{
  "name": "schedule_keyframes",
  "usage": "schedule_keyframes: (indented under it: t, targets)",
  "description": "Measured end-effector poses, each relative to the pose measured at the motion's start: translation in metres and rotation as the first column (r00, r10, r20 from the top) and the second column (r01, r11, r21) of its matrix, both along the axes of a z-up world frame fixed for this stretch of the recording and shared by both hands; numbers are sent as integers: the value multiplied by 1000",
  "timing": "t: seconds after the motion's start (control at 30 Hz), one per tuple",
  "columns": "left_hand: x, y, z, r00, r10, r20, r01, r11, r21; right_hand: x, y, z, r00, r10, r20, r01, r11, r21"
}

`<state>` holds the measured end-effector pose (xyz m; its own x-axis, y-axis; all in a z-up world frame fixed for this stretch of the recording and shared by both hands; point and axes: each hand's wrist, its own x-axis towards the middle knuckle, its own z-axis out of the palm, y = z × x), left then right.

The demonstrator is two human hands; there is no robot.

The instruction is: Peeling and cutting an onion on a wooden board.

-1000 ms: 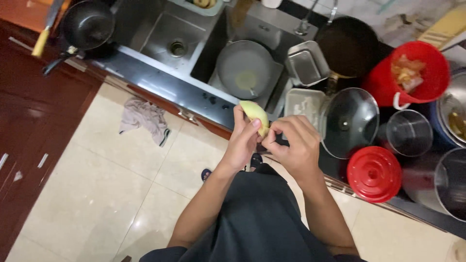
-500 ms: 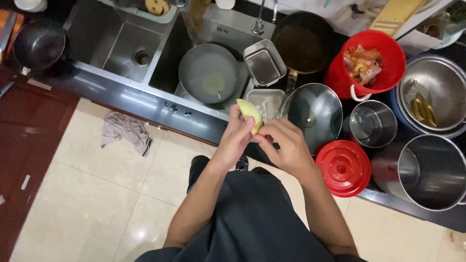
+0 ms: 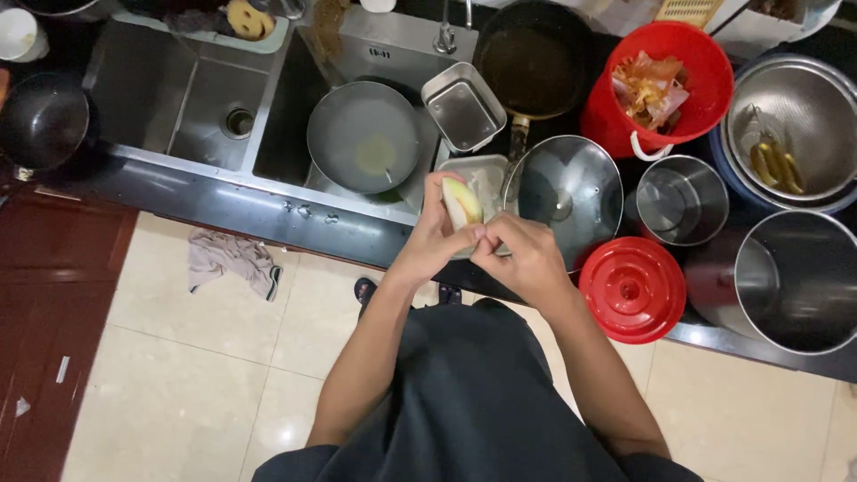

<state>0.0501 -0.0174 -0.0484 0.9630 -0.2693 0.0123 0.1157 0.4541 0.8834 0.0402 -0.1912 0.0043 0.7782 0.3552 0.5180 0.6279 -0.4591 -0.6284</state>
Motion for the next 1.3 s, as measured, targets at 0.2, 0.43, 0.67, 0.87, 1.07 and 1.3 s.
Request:
schedule_keyframes:
  t: [0.2,0.43,0.67,0.87,1.07,1.3]
  targets:
    - [7,-4,-13,992,-124,-1,124,990,-61,-3,-12,-1,994,8,-107,-2,999,53]
    - [10,-3,-25,939,-290,-184,196,893,-405,-2,-23,3,979,38,-199,-1,983,183]
    - [15,-19,-33,963,-217,-162,60,754,-654,-3,-22,-1,988,-3,-154,34,979,200]
    - [42,1,-36,966,-159,-204,-60,632,-773,-10,-32,4,1000,-10,26,-1,910,414]
    - [40,-8,-6,972,-205,-112,72,721,-690,73,-123,-23,911,-390,-135,412,832,372]
    - [28,-12,14,990,-143,4,132,902,-411,189,-235,-95,783,-582,219,602,798,-28]
